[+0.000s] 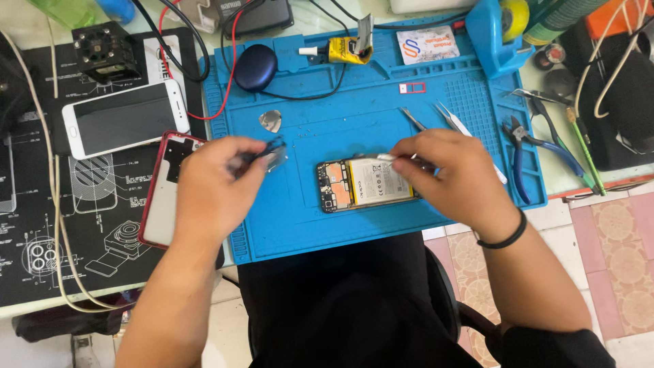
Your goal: The person disassembles a smartphone, removes the motherboard, and uses tweezers to adjust a small component. They then reconnect the motherboard, use a multimeter to test the battery contacts, and power on the device. Finally, they connect a charging cable to verify charging functionality.
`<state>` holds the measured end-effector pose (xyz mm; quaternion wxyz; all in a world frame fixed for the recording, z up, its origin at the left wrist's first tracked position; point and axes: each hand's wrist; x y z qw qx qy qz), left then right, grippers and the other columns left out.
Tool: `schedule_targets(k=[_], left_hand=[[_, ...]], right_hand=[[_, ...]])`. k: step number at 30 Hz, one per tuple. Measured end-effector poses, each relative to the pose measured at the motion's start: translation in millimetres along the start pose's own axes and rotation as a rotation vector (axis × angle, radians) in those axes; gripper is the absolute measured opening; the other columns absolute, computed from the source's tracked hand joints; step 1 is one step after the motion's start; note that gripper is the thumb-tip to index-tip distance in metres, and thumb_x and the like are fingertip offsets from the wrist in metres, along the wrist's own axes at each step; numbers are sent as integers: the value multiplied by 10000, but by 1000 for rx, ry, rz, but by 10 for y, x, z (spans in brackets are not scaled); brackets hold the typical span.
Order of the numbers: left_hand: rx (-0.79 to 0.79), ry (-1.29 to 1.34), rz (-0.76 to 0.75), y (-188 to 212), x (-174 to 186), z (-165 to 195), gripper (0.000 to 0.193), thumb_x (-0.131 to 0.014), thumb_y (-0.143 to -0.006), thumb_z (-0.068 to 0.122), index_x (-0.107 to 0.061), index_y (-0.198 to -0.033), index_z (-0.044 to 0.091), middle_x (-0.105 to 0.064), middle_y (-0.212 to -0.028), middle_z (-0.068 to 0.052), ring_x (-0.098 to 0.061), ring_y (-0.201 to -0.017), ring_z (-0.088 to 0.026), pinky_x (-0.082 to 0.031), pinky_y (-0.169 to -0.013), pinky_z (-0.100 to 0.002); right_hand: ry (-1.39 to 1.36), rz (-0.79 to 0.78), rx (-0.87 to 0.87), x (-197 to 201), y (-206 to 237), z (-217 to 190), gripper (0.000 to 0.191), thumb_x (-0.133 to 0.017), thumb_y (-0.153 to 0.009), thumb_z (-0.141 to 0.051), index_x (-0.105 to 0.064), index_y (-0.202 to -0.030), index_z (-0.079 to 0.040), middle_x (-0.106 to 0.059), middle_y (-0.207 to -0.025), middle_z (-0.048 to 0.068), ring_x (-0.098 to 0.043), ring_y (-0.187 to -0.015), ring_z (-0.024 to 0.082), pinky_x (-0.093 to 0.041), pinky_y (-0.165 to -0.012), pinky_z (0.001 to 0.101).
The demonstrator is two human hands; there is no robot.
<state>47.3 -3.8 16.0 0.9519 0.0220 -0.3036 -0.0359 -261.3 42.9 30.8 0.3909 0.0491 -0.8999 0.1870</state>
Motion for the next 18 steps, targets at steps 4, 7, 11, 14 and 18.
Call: schedule_targets(k=[4,7,11,14,18], left_hand=[[-150,6,138,98,121,-72,156,-794,-867,63,-760,-1010,9,-728,-933,-130,-736,-772,-154,-577,-676,-269],[-173,0,208,67,139,-108,178,-803,-884,80,-756,-1041,10,-738,-977,-134,-745,-815,-168,-582,-711,-278],[-486,-419,402,24,131,-38,265,-853,-778,155,-773,-1005,44,-721,-1124,-191,-719,-935,-272,-580,-818,-362],[-636,-441,320,101,80,83,314,-871,-773,185,-780,-1037,43,-712,-1200,-189,-671,-1041,-343,-532,-909,-454],[-409,26,-264,90,-122,204,471,-840,-789,230,-724,-1213,63,-732,-1244,-116,-683,-798,-179,-561,-709,-316]], right_hand=[[-30,-36,12,-39,-37,-25,131,-777,-883,-88,-737,-1001,-48,-723,-882,102,-691,-767,238,-524,-654,335],[-23,-51,-54,-88,-68,-32,138,-781,-865,-96,-749,-991,-54,-717,-849,99,-669,-691,228,-523,-611,330],[-41,-63,-25,-156,-106,-42,131,-774,-875,-96,-749,-998,-59,-721,-860,90,-675,-722,225,-527,-634,327],[-26,-64,9,-154,-121,-70,122,-774,-878,-98,-748,-991,-59,-724,-860,91,-681,-752,233,-525,-656,332],[-22,-76,27,-162,-135,-148,122,-786,-868,-100,-749,-977,-58,-721,-841,99,-681,-751,252,-519,-653,347]])
Point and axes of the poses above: each hand's wrist, its own y-axis away from the middle knuckle, its own x-axis out of the back of the hand, z = x × y
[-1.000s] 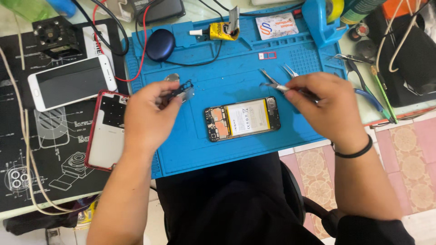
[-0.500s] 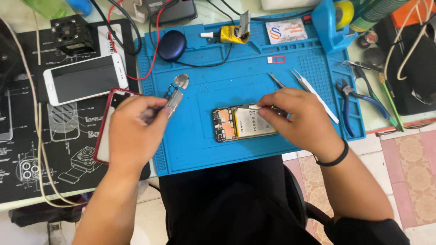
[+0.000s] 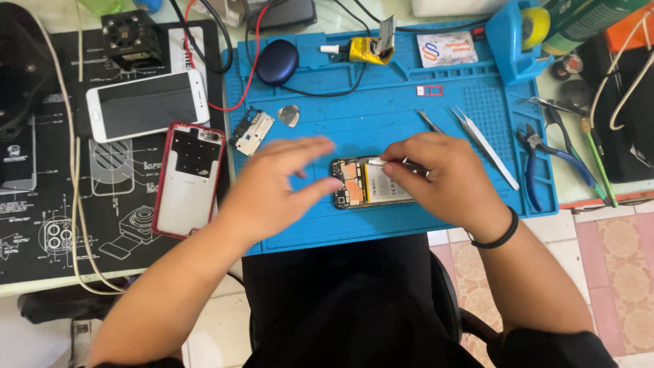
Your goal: The person disassembles a smartphone, removes the motherboard, and uses tweezers to adjust a small component. They then reconnect the motherboard, use a multimeter to test the battery contacts, and power on the device. Finally, they connect a charging cable to verify charging functionality.
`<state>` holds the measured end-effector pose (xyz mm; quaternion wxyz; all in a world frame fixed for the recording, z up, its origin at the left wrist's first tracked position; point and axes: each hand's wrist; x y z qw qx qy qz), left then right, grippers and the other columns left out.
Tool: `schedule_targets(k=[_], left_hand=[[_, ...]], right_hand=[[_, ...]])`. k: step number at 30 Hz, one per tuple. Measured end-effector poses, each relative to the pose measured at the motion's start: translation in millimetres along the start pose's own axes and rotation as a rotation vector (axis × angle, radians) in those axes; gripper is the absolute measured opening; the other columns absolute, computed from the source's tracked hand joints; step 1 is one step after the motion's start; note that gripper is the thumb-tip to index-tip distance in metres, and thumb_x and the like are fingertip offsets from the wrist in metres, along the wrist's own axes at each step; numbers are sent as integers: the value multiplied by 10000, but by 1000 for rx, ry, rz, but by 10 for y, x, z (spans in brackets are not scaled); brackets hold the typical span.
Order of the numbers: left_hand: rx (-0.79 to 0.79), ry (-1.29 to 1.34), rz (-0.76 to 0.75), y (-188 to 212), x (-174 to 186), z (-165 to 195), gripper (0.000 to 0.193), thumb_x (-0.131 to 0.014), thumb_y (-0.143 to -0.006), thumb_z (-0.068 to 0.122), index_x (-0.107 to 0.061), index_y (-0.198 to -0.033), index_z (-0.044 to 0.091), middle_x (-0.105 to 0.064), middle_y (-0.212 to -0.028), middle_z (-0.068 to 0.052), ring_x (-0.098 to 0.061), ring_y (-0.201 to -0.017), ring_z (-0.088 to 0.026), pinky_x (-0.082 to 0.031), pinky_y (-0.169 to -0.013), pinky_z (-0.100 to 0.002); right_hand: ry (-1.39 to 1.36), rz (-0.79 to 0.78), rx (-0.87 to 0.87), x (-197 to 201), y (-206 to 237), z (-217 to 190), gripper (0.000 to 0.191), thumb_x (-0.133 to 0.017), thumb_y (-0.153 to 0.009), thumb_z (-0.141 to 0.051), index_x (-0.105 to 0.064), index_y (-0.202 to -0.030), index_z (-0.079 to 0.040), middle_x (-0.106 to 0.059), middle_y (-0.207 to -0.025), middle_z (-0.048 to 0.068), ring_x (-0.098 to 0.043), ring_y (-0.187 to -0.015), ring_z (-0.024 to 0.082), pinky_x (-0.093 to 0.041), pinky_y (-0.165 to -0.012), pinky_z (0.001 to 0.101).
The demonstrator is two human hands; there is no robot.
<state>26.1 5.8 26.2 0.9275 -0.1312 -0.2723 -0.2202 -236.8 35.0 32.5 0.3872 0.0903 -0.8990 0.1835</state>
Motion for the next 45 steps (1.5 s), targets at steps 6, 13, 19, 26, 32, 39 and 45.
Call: schedule_targets(k=[6,13,19,26,32,39,45], left_hand=[[177,275,-45,-76,-207,-112,258,-777,-905,196,-794,-1130,70,-817,-974,-40,-729,-825,-66,-576,-753,-244],[217,374,-1,-145,-316,-171,299,-776,-874,174,-769,-1141,40,-791,-932,-42,-687,-796,-71,-579,-747,-239],[14,308,-85,-283,-370,-117,462,-820,-825,185,-714,-1247,31,-739,-1074,-60,-639,-783,-88,-561,-740,-239],[174,412,-173,-405,-471,-160,254,-778,-870,178,-797,-1089,50,-806,-921,-30,-713,-783,-67,-576,-727,-232],[185,403,-56,-418,-328,-314,239,-836,-827,152,-786,-1030,36,-793,-929,-25,-720,-828,-69,-584,-768,-228],[221,443,-27,-398,-323,-370,217,-874,-791,128,-778,-955,25,-779,-886,-54,-719,-812,-101,-589,-750,-255],[173,786,-155,-331,-397,-381,540,-825,-838,16,-611,-1334,0,-783,-1018,-106,-750,-945,-137,-605,-869,-267]], right_hand=[[-77,-3,-8,-30,43,-28,135,-788,-866,-104,-736,-982,-55,-717,-836,99,-720,-733,232,-545,-638,323],[-59,35,-110,149,137,152,140,-771,-880,-85,-741,-1013,-50,-720,-859,93,-727,-743,187,-560,-650,304],[24,32,-149,205,129,186,138,-792,-864,-95,-759,-991,-52,-715,-806,100,-692,-690,212,-539,-631,319],[-26,27,-90,132,162,272,143,-790,-867,-106,-750,-991,-49,-729,-855,101,-725,-750,207,-561,-675,313],[328,314,-197,424,331,944,149,-799,-975,-107,-754,-1102,-42,-739,-1008,134,-703,-858,259,-548,-775,357],[780,476,-115,635,398,1282,173,-863,-802,-88,-750,-930,-56,-710,-948,146,-678,-854,342,-537,-741,429],[245,310,-8,175,246,482,158,-815,-913,-39,-704,-1023,-60,-713,-1084,111,-684,-936,282,-536,-822,362]])
Point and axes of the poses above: each hand's wrist, its own y-axis away from the middle knuckle, its own x-axis out of the back of the hand, z = x × y
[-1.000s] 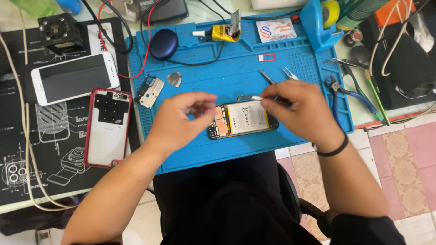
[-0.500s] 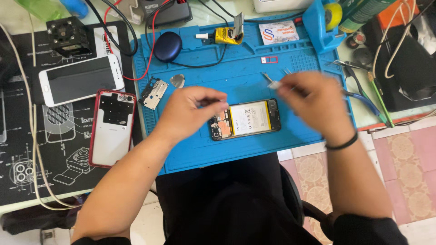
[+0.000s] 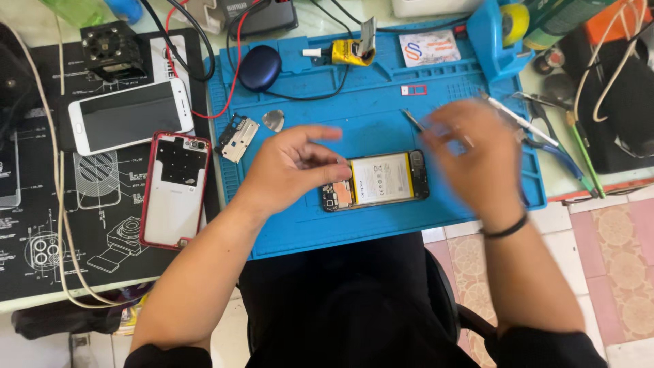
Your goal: The person disassembles a smartphone, removes the motherboard, and uses tweezers to adjust a small component. They then reconnect the motherboard, use a multimeter to test the battery contacts, and power on the device. Finally, they connect a charging cable to verify charging functionality.
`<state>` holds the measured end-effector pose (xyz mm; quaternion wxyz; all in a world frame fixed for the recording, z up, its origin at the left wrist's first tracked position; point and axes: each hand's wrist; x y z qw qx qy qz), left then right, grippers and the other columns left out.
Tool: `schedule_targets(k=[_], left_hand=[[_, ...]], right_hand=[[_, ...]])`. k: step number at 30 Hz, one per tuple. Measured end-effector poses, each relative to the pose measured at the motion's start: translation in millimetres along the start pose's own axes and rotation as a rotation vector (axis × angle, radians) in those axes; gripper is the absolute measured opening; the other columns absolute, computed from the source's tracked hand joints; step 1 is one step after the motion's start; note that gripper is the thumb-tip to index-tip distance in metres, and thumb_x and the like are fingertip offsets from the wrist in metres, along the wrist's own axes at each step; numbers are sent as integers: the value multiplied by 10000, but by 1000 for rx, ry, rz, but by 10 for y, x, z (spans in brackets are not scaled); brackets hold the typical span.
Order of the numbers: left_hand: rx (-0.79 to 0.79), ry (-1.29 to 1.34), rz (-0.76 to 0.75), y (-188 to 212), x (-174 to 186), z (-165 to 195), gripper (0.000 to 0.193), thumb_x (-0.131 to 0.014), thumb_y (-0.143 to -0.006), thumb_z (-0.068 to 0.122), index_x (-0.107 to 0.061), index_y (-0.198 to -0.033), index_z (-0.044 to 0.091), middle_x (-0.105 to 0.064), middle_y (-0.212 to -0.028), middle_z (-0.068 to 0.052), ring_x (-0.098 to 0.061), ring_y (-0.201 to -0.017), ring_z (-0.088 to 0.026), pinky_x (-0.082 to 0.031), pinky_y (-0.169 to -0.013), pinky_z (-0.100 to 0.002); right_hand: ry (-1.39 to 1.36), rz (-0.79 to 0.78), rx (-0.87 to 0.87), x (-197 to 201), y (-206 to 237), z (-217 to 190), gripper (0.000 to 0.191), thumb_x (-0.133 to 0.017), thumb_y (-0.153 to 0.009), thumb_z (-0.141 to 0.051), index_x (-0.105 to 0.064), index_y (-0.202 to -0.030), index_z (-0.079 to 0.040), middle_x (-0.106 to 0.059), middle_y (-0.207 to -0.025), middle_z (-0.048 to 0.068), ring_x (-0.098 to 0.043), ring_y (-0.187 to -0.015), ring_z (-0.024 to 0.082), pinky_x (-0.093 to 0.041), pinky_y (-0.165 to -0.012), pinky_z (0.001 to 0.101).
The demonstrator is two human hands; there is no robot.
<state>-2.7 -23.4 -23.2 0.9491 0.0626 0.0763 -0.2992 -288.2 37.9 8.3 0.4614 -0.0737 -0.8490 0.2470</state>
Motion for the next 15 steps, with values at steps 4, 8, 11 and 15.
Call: schedule_targets(k=[4,8,11,15], left_hand=[[70,102,-66,70,13,69,892,-811,-821,-13,-334,-1572,44,-772,-987,-145,-741,-898,-157,-597,-813,-283],[96,82,-163,125,79,176,1018,-814,-806,-12,-230,-1635,87,-778,-967,-139,-752,-890,-155,-597,-810,-280],[109,56,-247,135,89,179,1013,-815,-816,3,-241,-1646,96,-767,-928,-118,-728,-841,-139,-587,-773,-271],[68,44,-220,129,104,119,913,-811,-849,54,-320,-1618,84,-772,-939,-84,-713,-865,-98,-568,-792,-241]], right_hand=[[-471,-322,103,-230,-114,-551,249,-721,-878,37,-752,-1108,-50,-732,-983,87,-717,-873,234,-568,-742,321],[-605,-444,86,-282,-266,-690,234,-723,-873,2,-735,-1100,-54,-743,-958,66,-741,-835,191,-589,-730,289],[-610,-499,84,-270,-283,-651,132,-769,-874,-42,-722,-997,-55,-742,-899,59,-733,-816,195,-561,-718,295],[-559,-523,-165,-340,-228,-582,85,-747,-881,-80,-701,-945,-49,-720,-834,66,-702,-747,195,-549,-674,297]])
Point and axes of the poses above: each hand's wrist, its own y-axis away from the middle knuckle, its own x-axis out of the back of the hand, z = x × y
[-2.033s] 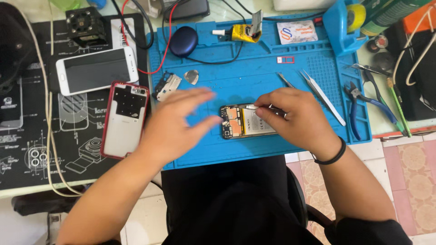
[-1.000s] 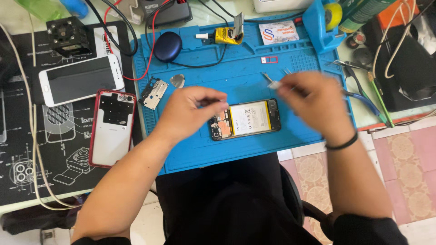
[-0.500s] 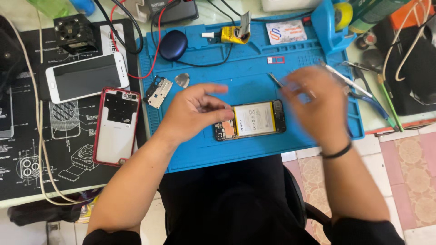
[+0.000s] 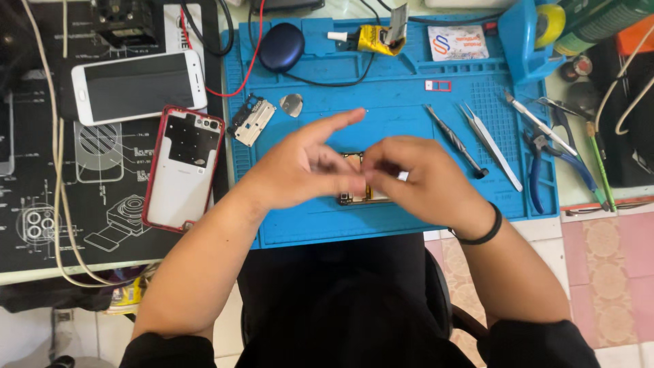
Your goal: The person disassembles a smartphone, removes the motherboard, and uses tweezers to adjust a small component. They then reconnect the motherboard, use a multimeter to test the battery contacts, and power on the device. Finally, they connect a charging cable to verify charging functionality.
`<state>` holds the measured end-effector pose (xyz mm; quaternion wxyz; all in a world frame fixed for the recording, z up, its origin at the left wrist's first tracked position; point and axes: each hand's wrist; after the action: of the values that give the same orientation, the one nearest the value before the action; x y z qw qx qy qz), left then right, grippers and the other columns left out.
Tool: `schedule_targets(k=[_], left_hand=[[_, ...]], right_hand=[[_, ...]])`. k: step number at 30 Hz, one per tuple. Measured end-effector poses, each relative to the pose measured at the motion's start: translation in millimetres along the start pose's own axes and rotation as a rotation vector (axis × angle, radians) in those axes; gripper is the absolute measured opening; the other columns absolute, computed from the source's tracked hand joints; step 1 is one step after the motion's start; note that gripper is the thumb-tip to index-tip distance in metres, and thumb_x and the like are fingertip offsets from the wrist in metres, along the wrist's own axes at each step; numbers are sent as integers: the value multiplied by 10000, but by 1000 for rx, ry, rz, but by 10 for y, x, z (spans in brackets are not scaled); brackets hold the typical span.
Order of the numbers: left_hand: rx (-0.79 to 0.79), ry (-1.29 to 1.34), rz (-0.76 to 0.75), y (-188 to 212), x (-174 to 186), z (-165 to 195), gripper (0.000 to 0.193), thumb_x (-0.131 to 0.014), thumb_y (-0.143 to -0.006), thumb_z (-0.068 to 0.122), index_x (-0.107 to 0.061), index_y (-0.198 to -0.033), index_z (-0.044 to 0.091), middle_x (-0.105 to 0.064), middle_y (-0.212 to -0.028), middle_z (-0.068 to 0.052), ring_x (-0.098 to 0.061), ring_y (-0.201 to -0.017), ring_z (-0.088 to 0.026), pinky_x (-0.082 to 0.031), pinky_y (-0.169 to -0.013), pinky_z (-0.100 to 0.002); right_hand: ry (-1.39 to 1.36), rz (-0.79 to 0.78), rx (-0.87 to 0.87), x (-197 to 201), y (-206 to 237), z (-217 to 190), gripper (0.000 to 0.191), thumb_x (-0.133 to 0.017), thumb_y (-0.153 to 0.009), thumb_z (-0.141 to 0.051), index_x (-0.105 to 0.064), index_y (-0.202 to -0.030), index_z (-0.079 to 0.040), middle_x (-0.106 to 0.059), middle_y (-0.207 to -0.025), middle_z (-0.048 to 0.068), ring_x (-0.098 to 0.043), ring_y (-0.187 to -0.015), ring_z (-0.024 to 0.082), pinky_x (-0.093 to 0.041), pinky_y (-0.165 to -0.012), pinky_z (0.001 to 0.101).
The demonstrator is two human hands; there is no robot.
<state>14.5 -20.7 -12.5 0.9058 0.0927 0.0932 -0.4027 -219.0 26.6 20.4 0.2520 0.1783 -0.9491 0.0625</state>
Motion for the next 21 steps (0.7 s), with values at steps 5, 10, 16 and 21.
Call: schedule_targets(k=[5,10,16,21], left_hand=[[-147,-18,332,-1,82,-7,618,-804,-924,171,-549,-1470,36,-741,-907,-45,-677,-845,-74,-532,-796,-230],[-49,-258,454,2,70,-27,519,-800,-867,193,-644,-1354,103,-690,-828,7,-556,-715,-76,-458,-641,-248],[-133,-680,361,27,76,-82,530,-768,-813,117,-646,-1326,172,-749,-912,20,-619,-798,-156,-546,-734,-305],[-215,-764,368,14,40,-119,484,-763,-814,110,-655,-1284,146,-764,-974,-8,-649,-849,-228,-548,-780,-368]], right_hand=[[264,165,-57,-190,-62,80,118,-781,-823,-123,-728,-903,-54,-665,-810,83,-651,-718,209,-524,-654,336],[361,198,-110,-415,-79,50,128,-801,-786,-127,-713,-853,-63,-618,-751,85,-614,-666,219,-487,-605,365],[360,233,-82,-465,-90,35,128,-819,-785,-106,-707,-832,-66,-605,-760,84,-603,-634,221,-473,-596,370],[366,218,67,-459,-74,23,190,-824,-798,-93,-748,-970,-72,-667,-873,79,-636,-773,241,-507,-684,361]])
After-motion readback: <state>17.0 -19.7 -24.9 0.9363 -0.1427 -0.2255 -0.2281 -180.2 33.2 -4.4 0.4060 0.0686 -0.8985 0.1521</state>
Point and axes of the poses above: each hand's wrist, its own y-axis away from the middle knuckle, its own x-axis out of the back of the hand, z = x × y
